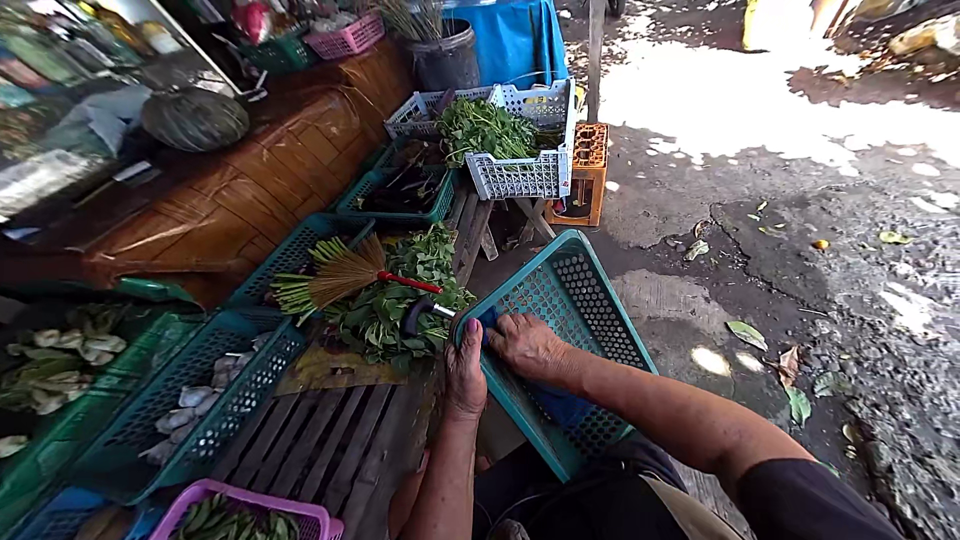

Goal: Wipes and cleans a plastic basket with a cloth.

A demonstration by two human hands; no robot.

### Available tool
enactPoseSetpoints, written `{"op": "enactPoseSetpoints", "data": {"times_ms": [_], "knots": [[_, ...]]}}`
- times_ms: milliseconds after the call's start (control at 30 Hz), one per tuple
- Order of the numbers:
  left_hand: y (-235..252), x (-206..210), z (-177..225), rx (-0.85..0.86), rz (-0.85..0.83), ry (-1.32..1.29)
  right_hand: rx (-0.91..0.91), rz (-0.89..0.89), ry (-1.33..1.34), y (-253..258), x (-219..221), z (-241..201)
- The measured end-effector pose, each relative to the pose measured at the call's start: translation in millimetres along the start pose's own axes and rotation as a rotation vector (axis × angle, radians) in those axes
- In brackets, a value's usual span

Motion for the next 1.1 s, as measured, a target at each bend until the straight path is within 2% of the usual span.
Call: {"op": "enactPoseSetpoints", "data": {"times_ms": [67, 133, 200, 267, 333, 433, 600, 733, 833, 933, 1033, 1100], "knots": [[1, 2, 0, 0.0, -0.023, -0.004, 0.007, -0.03, -0.049, 1, -6, 11], [0, 5, 2, -0.024, -0.034, 0.009, 0.097, -0.06, -0.059, 1, -12, 28], [0, 6, 3, -0.053, -0.035, 0.02, 0.294, -0.108, -0.082, 4, -18, 55], [0, 4, 2, -0.07, -0.035, 0.03, 0.528, -0.248, -0.14, 11, -26, 77], [0, 7, 3, -0.069, -0.041, 0.045, 0.649, -0.332, -0.17, 16, -27, 80], [-1, 7, 3, -0.024, -0.013, 0.033, 0.622, -0.231, -0.099, 11, -20, 79], [-3, 1, 3, 0.001, 0.008, 0.01, 0.439, 0.195, 0.125, -25, 13, 86], [-2, 5, 4, 0.002, -0.007, 0.015, 0.374, 0.371, 0.141, -35, 10, 95], [-1, 6, 3, 0.012, 0.009, 0.006, 0.467, 0.38, 0.185, -25, -15, 95], [-2, 12, 5, 0.001, -0.013, 0.007, 0.597, 0.245, 0.179, -4, -25, 89], [-2, 17, 10, -0.04, -0.049, 0.0, 0.638, 0.175, 0.096, 12, -13, 78], [-4, 11, 8, -0.102, -0.018, -0.019, 0.669, 0.036, 0.03, 16, -14, 71]]}}
Point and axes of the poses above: each hand's wrist, its own y-axis towards the middle knuckle, its own x-axis out of the palm, z = x × y, the point moved 2 cm from there along y, towards the middle knuckle, and after that the axes turned 13 degrees about x, right-handed, at the moved point
